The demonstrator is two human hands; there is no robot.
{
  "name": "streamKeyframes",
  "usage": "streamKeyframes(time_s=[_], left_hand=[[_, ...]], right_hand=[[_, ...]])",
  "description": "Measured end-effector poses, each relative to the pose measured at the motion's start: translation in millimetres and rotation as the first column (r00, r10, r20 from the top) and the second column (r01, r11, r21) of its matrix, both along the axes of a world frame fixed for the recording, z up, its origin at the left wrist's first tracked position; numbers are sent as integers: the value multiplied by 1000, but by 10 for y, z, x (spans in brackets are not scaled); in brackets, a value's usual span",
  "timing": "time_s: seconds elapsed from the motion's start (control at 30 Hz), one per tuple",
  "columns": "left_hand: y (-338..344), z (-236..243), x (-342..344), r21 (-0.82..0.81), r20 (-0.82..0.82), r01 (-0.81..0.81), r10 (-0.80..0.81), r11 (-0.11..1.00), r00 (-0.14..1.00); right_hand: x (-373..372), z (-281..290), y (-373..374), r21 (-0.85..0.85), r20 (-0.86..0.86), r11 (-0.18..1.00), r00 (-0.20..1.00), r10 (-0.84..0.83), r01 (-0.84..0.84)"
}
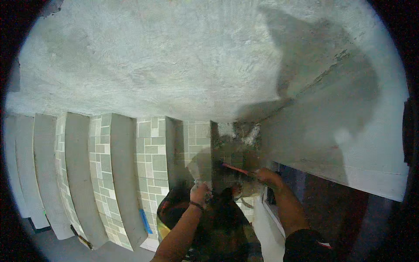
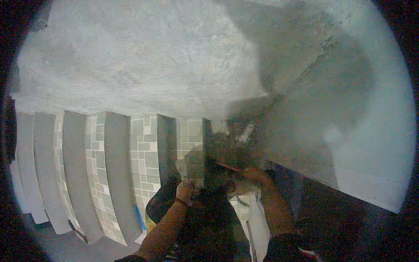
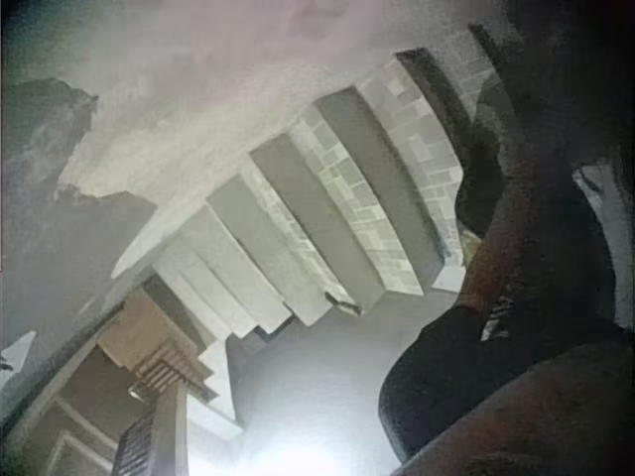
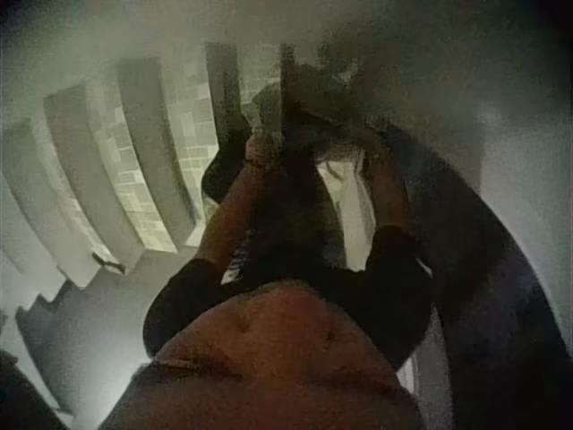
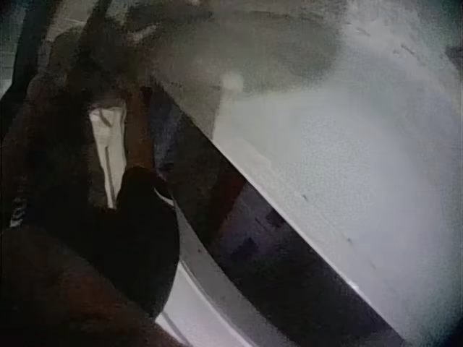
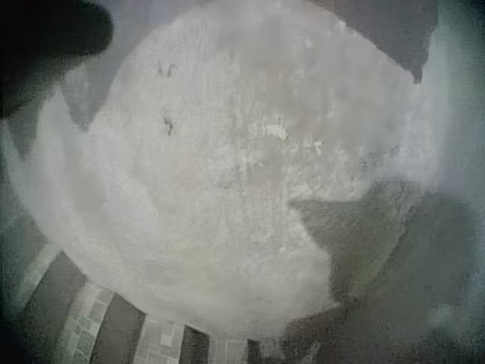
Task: The person applies plaster to a wall using a trowel, smoothing the surface in broad strokes. They then use a broom to sweep debris from the tiled stairs and continue plastering the wall.
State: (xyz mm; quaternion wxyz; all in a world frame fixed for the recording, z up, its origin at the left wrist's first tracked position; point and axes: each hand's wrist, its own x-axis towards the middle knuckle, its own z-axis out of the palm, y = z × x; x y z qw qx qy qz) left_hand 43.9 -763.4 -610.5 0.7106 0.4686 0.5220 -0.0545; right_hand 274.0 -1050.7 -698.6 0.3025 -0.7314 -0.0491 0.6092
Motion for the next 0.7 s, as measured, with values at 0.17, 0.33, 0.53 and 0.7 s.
streamKeyframes(time_s=[0.17, 0.33, 0.53, 0.7], left_hand=[[-8, 240, 161, 0, 24, -100, 100, 995, 995], [74, 276, 86, 15, -77, -81, 82, 997, 994], [68, -23, 77, 86, -165, 160, -144, 983, 976], [-100, -517, 244, 595, -261, 628, -619, 502, 741]], right_hand=[[399, -101, 93, -81, -108, 942, 936, -334, 327], [687, -441, 24, -3, -554, 324, 268, -788, 946], [690, -249, 304, 127, -150, 120, 138, -979, 985], [-360, 335, 821, 271, -90, 878, 919, -384, 394]])
